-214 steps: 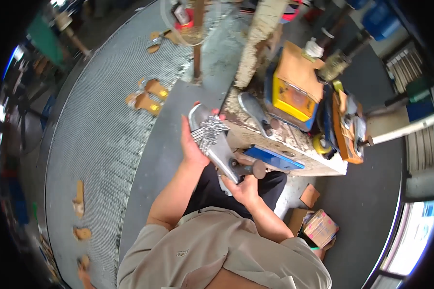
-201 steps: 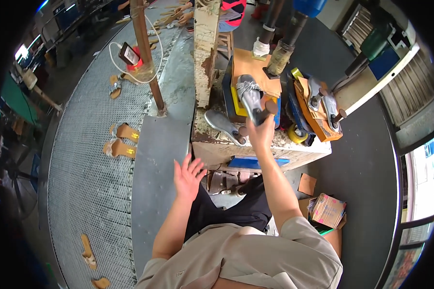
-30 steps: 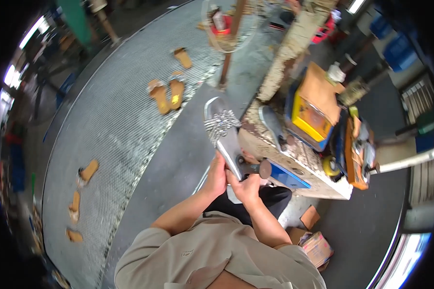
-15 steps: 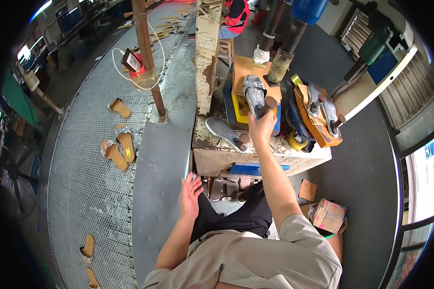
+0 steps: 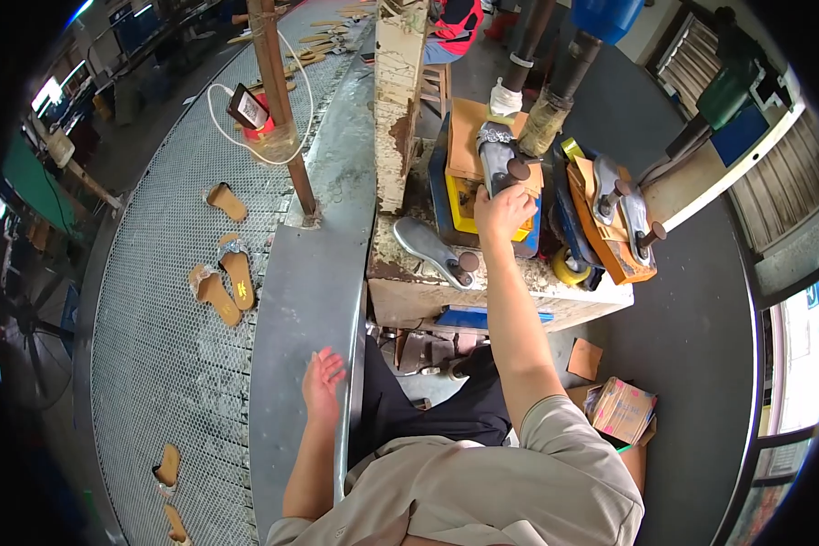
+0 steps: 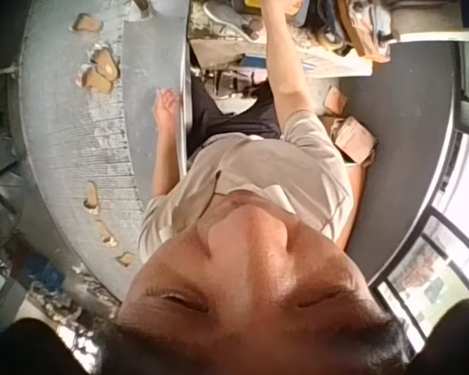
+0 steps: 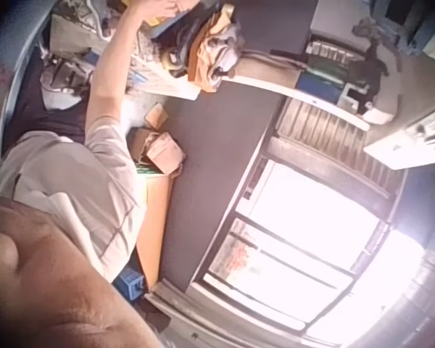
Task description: Assembling and finishing shoe components using a circular conveyor system and specialized press machinery.
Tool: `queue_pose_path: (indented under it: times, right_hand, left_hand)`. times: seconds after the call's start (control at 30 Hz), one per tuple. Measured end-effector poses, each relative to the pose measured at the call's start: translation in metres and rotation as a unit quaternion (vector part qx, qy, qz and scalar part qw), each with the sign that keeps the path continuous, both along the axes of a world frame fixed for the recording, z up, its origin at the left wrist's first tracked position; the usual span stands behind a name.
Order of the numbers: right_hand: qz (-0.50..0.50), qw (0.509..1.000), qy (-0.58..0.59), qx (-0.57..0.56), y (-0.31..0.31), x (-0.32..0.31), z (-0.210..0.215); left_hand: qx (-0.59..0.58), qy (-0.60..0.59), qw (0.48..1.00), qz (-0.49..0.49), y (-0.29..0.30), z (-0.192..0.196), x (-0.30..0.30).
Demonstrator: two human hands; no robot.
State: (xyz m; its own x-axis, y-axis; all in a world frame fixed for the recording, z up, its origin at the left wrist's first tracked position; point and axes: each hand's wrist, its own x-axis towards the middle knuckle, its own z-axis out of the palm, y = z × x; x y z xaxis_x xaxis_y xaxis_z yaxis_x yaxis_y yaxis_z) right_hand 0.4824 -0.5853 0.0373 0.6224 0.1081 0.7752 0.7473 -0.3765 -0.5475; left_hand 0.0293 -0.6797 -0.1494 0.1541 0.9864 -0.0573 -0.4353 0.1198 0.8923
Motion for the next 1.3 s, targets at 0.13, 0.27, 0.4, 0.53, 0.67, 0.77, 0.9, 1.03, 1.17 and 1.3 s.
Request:
queue_pose_path:
  times: [0.13, 0.27, 0.4, 0.53, 0.67, 0.77, 0.9, 1.03, 1.17, 1.3]
  right_hand:
    - [0.082, 0.991, -0.087, 0.059, -0.042, -0.023, -0.020]
    - [0.253, 0.959, -0.122, 0.025, -0.104, -0.102, -0.077]
    - [0.451, 0.891, -0.026, -0.048, -0.138, -0.170, -0.158]
    - [0.482, 0.867, 0.048, -0.119, -0.169, -0.203, -0.214]
    - [0.498, 0.842, 0.129, -0.165, -0.177, -0.210, -0.228]
    - [0.484, 0.840, 0.148, -0.194, -0.178, -0.200, -0.231]
    - [0.502, 0.832, 0.146, -0.183, -0.171, -0.201, -0.229]
    - [0.500, 0.834, 0.153, -0.177, -0.167, -0.202, -0.226]
    - [0.480, 0.846, 0.156, -0.171, -0.168, -0.200, -0.227]
    - [0.467, 0.863, 0.141, -0.132, -0.164, -0.197, -0.212]
  left_hand:
    - [0.045, 0.159, 0.972, 0.169, 0.045, 0.008, -0.039]
    - [0.198, 0.352, 0.852, 0.334, 0.142, 0.006, -0.127]
    - [0.164, 0.622, 0.599, 0.476, 0.217, 0.020, -0.205]
    - [0.019, 0.693, 0.583, 0.423, 0.256, 0.021, -0.218]
    - [-0.043, 0.750, 0.555, 0.357, 0.272, 0.031, -0.222]
    - [-0.085, 0.702, 0.624, 0.332, 0.278, 0.047, -0.191]
    - [-0.061, 0.715, 0.616, 0.324, 0.292, 0.057, -0.210]
    - [-0.128, 0.627, 0.691, 0.336, 0.306, 0.063, -0.216]
    - [-0.164, 0.612, 0.694, 0.342, 0.306, 0.061, -0.196]
    - [-0.147, 0.647, 0.685, 0.301, 0.297, 0.056, -0.232]
